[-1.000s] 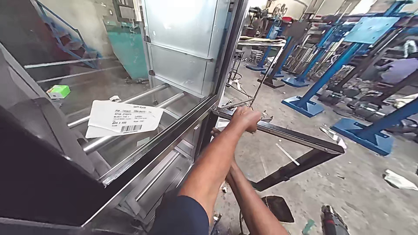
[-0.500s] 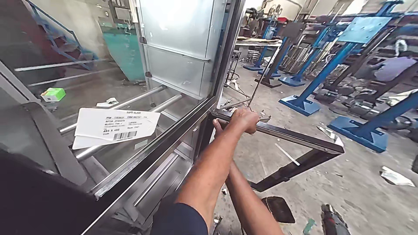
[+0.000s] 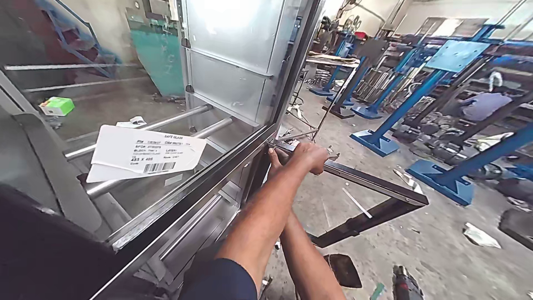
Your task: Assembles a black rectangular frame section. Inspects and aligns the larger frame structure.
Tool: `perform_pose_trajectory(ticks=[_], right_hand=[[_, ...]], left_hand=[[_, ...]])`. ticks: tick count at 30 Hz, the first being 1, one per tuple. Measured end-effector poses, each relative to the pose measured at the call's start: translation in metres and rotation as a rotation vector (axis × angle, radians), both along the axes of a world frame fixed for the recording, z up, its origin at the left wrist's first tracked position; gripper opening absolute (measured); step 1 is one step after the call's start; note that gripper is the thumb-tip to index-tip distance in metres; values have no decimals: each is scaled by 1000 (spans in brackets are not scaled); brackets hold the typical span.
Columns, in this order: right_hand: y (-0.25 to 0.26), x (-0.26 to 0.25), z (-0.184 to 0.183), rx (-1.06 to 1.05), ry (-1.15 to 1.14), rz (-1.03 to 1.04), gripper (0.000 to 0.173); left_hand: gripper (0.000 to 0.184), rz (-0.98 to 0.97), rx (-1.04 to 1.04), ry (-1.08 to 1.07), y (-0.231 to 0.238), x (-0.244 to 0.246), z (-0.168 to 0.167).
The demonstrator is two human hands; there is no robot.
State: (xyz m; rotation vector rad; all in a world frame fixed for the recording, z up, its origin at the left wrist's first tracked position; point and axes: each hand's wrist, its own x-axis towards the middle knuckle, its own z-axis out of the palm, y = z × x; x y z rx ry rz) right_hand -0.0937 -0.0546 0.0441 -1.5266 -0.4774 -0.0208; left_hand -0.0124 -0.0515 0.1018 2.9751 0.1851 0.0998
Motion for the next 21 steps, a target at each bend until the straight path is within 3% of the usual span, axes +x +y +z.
perform_pose_trajectory(ticks=[12,15,19,21], right_hand=[[8,1,-7,191,14,-25,22],[-16,-22,46,-25,415,100,23],[17,-3,-17,247,200,-8,19],[11,-12,-3,202,247,3,24]], left_hand=[[31,-8,12,-20,-1,-4,1],[30,-6,7,-21,-1,-4,0],[29,-12,10,-25,-1,-4,-1],[28,-6,2,-29,-1,-3,0]])
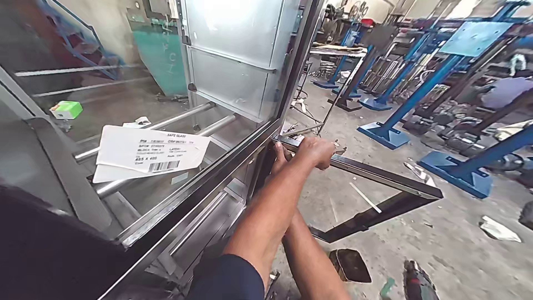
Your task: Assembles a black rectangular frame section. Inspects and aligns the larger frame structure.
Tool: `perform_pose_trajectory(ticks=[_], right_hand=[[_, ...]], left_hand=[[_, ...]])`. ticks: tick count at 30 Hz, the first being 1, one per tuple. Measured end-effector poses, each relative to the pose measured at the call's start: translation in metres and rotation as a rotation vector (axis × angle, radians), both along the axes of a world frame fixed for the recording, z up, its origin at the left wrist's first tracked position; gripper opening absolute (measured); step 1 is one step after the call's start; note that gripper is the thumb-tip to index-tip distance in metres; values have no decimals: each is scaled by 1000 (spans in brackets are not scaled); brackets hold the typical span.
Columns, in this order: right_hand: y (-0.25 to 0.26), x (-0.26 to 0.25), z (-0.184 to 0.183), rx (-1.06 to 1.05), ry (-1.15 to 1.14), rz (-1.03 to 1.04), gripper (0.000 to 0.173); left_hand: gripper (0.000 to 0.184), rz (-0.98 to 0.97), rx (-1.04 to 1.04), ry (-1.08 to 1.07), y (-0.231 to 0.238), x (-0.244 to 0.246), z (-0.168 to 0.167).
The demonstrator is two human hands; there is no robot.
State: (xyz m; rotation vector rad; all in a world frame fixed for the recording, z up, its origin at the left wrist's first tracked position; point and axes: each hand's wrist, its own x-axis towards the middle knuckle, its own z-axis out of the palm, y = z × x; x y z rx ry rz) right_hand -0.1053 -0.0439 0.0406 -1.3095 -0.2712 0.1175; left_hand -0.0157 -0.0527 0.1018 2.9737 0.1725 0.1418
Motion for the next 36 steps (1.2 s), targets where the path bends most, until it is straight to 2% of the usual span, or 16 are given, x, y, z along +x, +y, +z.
perform_pose_trajectory(ticks=[2,3,5,7,13,18,25,28,32,36], right_hand=[[-24,-8,50,-228,278,218,30],[-23,-5,44,-228,241,236,30],[2,7,-11,-33,39,62,31],[18,18,-39,81,31,10,34],[15,15,-27,75,26,-40,26],[0,16,-9,-69,21,82,27],[15,15,-28,138,-1,1,26],[14,11,-18,116,95,31,35],[34,22,-44,243,110,45,37],[33,22,-38,218,134,88,40]], left_hand=[[28,5,-1,5,-2,-1,0],[28,6,1,6,-1,-1,1],[27,7,-2,6,-3,-2,2],[28,8,-2,12,-3,-3,2],[30,12,4,18,-3,-2,4],[26,13,17,12,-3,-4,3],[30,7,26,47,-2,2,2],[32,0,24,83,-2,3,6],[31,3,28,78,-2,1,6],[28,16,13,31,-3,2,2]])
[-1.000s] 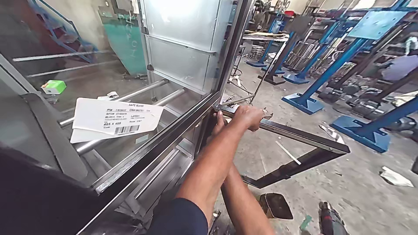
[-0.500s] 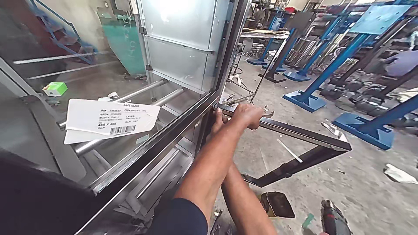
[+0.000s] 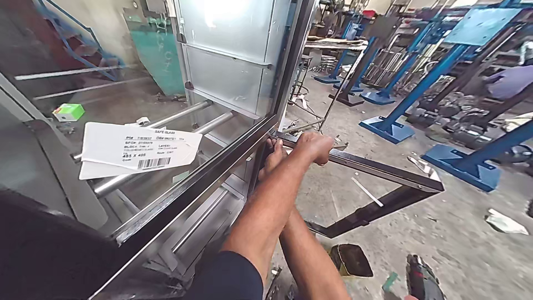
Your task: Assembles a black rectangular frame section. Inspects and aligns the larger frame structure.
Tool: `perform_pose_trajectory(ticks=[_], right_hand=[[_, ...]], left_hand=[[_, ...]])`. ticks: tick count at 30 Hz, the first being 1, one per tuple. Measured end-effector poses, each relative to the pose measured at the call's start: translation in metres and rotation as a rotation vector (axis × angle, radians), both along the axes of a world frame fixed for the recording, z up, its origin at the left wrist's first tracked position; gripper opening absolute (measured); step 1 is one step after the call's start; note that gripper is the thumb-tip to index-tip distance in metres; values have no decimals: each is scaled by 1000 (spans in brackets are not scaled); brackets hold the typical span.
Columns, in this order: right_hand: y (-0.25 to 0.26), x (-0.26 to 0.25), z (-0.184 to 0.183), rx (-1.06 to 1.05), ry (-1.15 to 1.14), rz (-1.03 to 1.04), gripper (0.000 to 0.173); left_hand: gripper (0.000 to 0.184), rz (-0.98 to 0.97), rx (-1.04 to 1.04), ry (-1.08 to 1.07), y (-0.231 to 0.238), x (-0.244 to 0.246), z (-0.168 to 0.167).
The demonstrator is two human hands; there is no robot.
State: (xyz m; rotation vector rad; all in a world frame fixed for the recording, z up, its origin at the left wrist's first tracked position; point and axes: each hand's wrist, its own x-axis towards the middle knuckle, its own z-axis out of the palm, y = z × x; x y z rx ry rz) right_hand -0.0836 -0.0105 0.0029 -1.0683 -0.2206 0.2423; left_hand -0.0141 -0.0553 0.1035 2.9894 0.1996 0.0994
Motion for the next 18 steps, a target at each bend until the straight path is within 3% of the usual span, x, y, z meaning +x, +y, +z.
perform_pose_trajectory(ticks=[6,10,18], right_hand=[[-11,-8,14,-47,-24,-8,43],[-10,2,5,-170,-56,19,43],[-13,4,2,-103,-50,28,34]], left_hand=[[27,2,6,-8,0,-2,0],[29,-8,19,-17,1,1,-1],[28,19,-1,-6,-1,-1,0]])
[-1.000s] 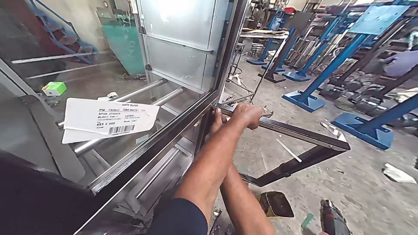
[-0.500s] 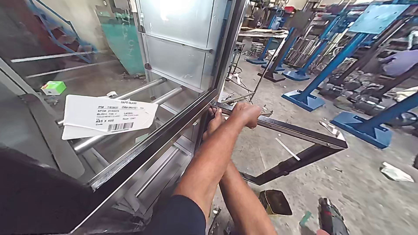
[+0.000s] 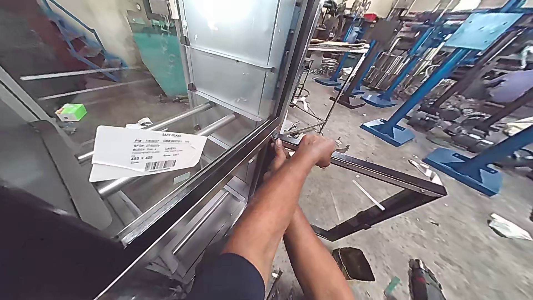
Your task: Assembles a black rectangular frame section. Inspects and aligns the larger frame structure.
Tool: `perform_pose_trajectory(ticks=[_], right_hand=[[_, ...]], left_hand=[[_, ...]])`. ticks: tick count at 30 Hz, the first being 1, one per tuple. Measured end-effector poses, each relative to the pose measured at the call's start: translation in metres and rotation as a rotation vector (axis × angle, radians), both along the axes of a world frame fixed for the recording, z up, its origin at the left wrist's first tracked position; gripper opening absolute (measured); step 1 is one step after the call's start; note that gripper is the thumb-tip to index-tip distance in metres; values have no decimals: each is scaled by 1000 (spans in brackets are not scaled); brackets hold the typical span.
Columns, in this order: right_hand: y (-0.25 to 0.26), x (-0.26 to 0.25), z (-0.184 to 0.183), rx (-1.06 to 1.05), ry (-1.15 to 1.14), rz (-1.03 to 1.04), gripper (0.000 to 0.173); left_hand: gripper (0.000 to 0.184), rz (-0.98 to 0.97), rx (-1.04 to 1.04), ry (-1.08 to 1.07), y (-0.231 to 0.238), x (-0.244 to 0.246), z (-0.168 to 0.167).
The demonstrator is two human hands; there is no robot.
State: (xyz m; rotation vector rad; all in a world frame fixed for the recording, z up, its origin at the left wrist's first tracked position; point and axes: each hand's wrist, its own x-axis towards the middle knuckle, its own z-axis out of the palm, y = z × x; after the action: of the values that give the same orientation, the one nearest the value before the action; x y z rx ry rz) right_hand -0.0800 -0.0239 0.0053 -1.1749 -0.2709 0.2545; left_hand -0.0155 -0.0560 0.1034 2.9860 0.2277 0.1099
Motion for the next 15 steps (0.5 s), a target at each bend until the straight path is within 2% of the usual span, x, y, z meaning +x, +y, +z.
perform_pose_trajectory(ticks=[3,7,10,12,15], right_hand=[[7,8,-7,59,59,40,36],[-5,-4,12,-44,113,85,47],[-10,-2,15,-157,102,101,49],[-20,0,20,-207,52,204,45],[-8,7,1,-149,-241,105,32]], left_hand=[[28,-2,-3,4,0,-1,1],[30,3,-9,-6,0,1,0],[29,-1,-2,-8,0,2,0],[27,-3,-1,0,0,0,-1],[30,-26,37,13,4,0,-2]])
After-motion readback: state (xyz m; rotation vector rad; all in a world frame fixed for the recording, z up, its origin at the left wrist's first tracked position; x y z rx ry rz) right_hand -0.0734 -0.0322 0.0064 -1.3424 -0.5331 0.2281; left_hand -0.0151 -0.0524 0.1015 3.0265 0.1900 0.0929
